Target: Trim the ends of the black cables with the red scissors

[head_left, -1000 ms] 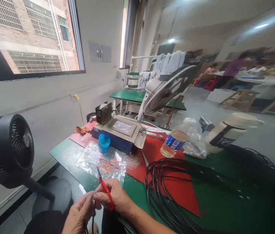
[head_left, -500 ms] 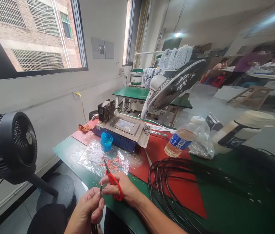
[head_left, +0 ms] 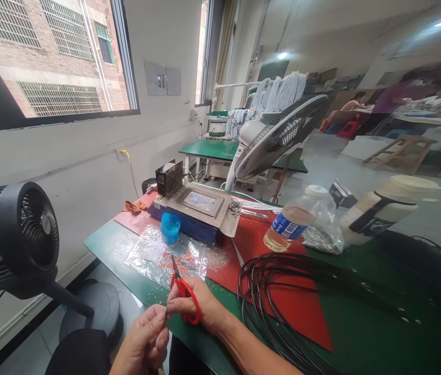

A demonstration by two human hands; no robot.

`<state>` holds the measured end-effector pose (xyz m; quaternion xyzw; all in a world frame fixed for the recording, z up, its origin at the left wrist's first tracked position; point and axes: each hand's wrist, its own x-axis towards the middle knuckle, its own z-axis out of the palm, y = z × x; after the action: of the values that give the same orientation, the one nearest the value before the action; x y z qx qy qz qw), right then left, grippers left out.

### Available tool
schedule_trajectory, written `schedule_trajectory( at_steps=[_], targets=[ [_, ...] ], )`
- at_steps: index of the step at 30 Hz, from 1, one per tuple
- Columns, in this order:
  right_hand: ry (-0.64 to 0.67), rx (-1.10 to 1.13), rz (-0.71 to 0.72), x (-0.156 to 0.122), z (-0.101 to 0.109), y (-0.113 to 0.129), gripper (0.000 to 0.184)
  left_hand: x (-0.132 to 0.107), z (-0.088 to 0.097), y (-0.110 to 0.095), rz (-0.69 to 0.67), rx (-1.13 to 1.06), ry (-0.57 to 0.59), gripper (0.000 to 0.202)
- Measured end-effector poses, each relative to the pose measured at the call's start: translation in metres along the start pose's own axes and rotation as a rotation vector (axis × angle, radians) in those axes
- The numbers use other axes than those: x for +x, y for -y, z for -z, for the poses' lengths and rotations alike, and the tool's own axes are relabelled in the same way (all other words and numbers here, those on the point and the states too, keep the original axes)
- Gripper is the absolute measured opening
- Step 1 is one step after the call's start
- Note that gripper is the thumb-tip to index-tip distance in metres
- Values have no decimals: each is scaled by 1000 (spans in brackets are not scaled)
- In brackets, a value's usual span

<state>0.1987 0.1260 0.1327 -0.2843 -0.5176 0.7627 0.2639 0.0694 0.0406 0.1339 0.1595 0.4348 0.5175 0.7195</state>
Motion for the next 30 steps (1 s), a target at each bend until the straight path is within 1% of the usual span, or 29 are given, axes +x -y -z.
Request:
schedule_trajectory(
  at_steps=[3,6,9,11,14,16,20,22,27,29,30],
  targets=[
    [-86,-21,31,-1,-4,0,33,4,0,2,-38,42,-68,33],
    [-150,-14,58,-1,-5,5,36,5,-1,2,-70,53,-120,40],
    [-135,25,76,-2,-3,11,37,1,-4,-2,-78,47,-174,38],
    [-94,25,58,-2,-1,12,37,-2,-7,-5,-83,42,-181,36],
    [-25,-16,27,-3,0,10,37,-3,-9,-7,-94,50,-153,32],
    [-10,-49,46,-3,-1,6,33,-3,-9,-7,-103,67,-135,29],
    [-63,-143,107,-3,-3,1,29,-1,-10,-3,-122,118,-117,27],
    [-102,-158,103,-2,-3,0,29,2,-10,0,-147,147,-123,28],
    [-194,-210,71,-3,-6,0,30,11,-6,3,-245,215,-188,34],
    [-201,-219,75,-4,-7,1,32,13,-4,2,-267,204,-221,36],
    [-189,-208,73,-3,-6,2,34,13,-4,1,-255,196,-238,38]
  ],
)
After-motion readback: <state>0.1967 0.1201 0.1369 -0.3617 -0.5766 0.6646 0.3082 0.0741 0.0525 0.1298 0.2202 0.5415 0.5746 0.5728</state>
